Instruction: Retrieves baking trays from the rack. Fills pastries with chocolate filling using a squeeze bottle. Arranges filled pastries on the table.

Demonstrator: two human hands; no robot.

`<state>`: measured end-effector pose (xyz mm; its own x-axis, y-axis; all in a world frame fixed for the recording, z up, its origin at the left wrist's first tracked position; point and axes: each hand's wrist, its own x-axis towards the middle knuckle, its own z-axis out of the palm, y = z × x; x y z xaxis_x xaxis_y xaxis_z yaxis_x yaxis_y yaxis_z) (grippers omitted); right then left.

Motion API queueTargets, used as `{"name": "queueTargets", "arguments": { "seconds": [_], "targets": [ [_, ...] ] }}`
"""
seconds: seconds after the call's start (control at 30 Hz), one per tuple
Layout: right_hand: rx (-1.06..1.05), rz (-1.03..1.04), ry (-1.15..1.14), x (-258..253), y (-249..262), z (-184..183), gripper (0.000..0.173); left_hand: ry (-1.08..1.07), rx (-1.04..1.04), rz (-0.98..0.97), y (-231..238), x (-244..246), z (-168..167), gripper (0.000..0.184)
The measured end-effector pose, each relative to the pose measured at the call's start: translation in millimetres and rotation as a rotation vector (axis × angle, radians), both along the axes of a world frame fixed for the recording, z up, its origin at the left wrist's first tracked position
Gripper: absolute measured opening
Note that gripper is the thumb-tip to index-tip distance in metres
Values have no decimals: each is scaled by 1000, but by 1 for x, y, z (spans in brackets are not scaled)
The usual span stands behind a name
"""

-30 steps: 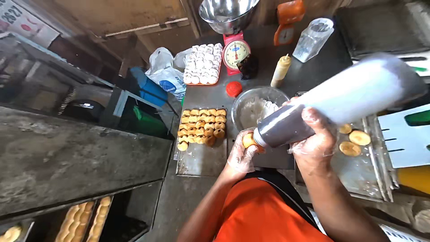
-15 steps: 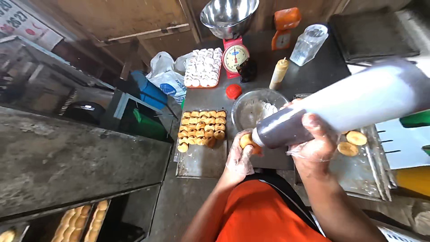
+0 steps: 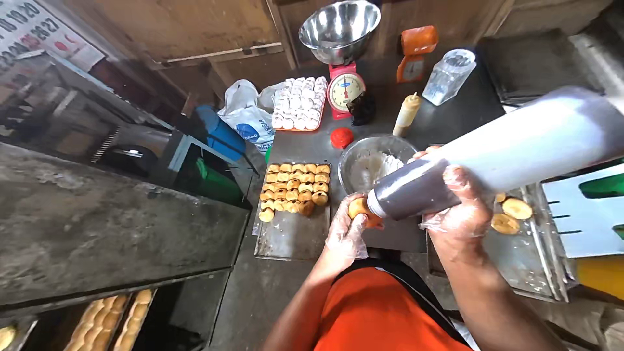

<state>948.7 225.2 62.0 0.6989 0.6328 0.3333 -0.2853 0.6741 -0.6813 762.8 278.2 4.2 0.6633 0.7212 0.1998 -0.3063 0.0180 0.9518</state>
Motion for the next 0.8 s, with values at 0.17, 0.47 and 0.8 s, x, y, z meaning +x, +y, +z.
{"name": "queueTargets", "arguments": {
  "seconds": [0.17,0.47,0.8],
  "targets": [
    [10,31,36,5,-6,8,33,80,43,-53,14,-12,13,47],
    [12,37,-45,6,-9,16,35,52,40,-54,13,-19,12,47],
    [15,-17,-66,9,-10,16,39,5,2,-49,8,-19,7,46]
  ]
}}
